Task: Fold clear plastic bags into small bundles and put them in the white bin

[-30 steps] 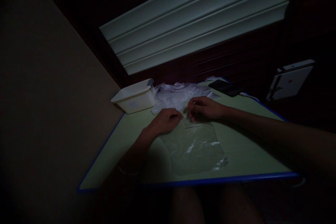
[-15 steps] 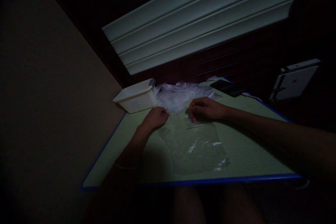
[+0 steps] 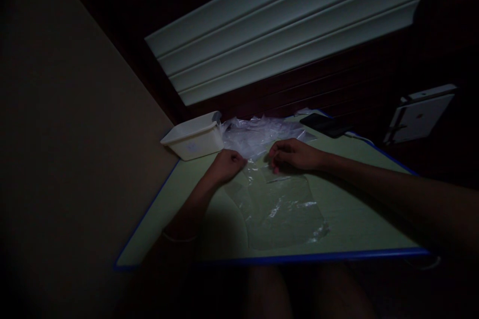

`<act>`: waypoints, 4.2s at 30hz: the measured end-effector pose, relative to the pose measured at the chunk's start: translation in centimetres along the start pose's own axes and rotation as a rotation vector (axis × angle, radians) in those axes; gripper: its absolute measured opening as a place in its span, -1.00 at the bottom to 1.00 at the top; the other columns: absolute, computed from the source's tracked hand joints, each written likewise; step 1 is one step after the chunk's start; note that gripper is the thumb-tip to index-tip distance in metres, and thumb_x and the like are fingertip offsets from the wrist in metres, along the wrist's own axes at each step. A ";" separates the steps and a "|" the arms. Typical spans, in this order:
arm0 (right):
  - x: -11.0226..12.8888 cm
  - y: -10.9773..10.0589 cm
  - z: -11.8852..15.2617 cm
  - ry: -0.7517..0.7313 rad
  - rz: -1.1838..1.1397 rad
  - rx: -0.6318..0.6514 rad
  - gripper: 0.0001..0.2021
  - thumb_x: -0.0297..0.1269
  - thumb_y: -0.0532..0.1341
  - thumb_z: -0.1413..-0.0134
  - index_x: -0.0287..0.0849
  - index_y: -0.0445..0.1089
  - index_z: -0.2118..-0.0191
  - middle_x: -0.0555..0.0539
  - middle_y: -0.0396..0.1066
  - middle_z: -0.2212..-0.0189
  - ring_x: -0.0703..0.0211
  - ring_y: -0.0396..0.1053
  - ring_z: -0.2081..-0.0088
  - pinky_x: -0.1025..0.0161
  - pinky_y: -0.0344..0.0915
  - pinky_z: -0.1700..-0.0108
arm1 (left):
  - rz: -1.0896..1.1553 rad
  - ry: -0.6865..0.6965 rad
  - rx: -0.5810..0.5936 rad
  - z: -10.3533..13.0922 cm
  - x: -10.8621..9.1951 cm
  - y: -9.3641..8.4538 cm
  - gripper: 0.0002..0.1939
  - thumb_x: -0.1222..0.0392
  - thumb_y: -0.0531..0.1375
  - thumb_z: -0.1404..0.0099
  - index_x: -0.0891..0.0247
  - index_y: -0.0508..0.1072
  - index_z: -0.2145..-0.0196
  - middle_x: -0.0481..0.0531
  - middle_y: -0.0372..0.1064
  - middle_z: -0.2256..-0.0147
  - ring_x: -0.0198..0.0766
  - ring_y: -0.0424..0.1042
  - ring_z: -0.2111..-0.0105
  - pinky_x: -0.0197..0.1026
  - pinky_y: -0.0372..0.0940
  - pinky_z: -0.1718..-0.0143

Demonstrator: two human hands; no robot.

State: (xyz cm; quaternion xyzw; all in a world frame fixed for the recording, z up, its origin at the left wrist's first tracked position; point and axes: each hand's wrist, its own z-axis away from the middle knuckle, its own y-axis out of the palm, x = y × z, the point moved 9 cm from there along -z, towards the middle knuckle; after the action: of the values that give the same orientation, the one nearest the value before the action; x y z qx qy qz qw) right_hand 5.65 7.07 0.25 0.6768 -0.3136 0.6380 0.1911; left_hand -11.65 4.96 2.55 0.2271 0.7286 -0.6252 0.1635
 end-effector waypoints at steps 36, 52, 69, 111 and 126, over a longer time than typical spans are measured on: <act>0.8 -0.2 0.2 -0.006 0.040 -0.030 -0.82 -0.18 0.23 -0.07 -0.20 0.37 0.31 -0.08 0.49 0.41 0.21 0.42 0.42 0.23 0.32 0.32 | 0.460 0.159 0.264 1.9 -5.4 3.5 -0.72 0.07 0.09 -0.33 0.33 0.47 0.24 0.09 0.52 0.33 -0.45 0.24 0.58 -0.35 0.09 0.53; 1.9 -1.2 0.6 -0.060 0.044 -0.136 -0.75 -0.08 0.25 -0.07 -0.18 0.36 0.28 -0.08 0.49 0.43 0.12 0.47 0.41 0.15 0.34 0.26 | 0.426 0.211 0.279 1.8 -4.9 4.2 -0.68 0.19 0.08 -0.29 0.37 0.46 0.08 0.13 0.54 0.33 -0.29 0.45 0.38 -0.28 0.26 0.36; 1.7 -0.7 0.7 -0.031 0.068 -0.097 -0.81 -0.14 0.23 -0.10 -0.18 0.38 0.32 -0.09 0.48 0.46 0.14 0.45 0.44 0.15 0.33 0.31 | -0.086 0.062 0.299 1.5 0.6 -1.5 -0.75 0.05 0.17 -0.16 0.30 0.50 0.45 0.01 0.42 0.52 -0.32 0.33 0.53 -0.29 0.12 0.52; 1.5 0.5 0.7 -0.015 0.106 -0.003 -0.81 -0.14 0.23 -0.08 -0.17 0.36 0.30 -0.08 0.50 0.44 0.14 0.45 0.37 0.17 0.33 0.26 | 0.499 -0.149 0.592 3.5 -1.7 0.9 -0.67 0.00 0.13 -0.32 0.32 0.28 0.13 0.10 0.45 0.42 -0.30 0.43 0.57 -0.25 0.24 0.52; 1.6 0.4 0.7 -0.018 0.128 -0.011 -0.77 -0.11 0.23 -0.07 -0.19 0.36 0.29 -0.08 0.50 0.45 0.14 0.46 0.39 0.16 0.35 0.24 | 0.723 -0.054 0.655 2.9 -2.6 3.9 -0.38 -0.25 0.07 -0.28 0.31 0.17 -0.07 0.26 0.48 0.24 -0.23 0.49 0.43 -0.26 0.27 0.50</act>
State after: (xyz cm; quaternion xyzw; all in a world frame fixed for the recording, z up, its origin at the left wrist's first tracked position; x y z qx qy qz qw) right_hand 5.88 6.00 1.70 0.6601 -0.3615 0.6410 0.1507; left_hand -7.52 2.26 0.17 0.4889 0.3636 -0.7304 0.3087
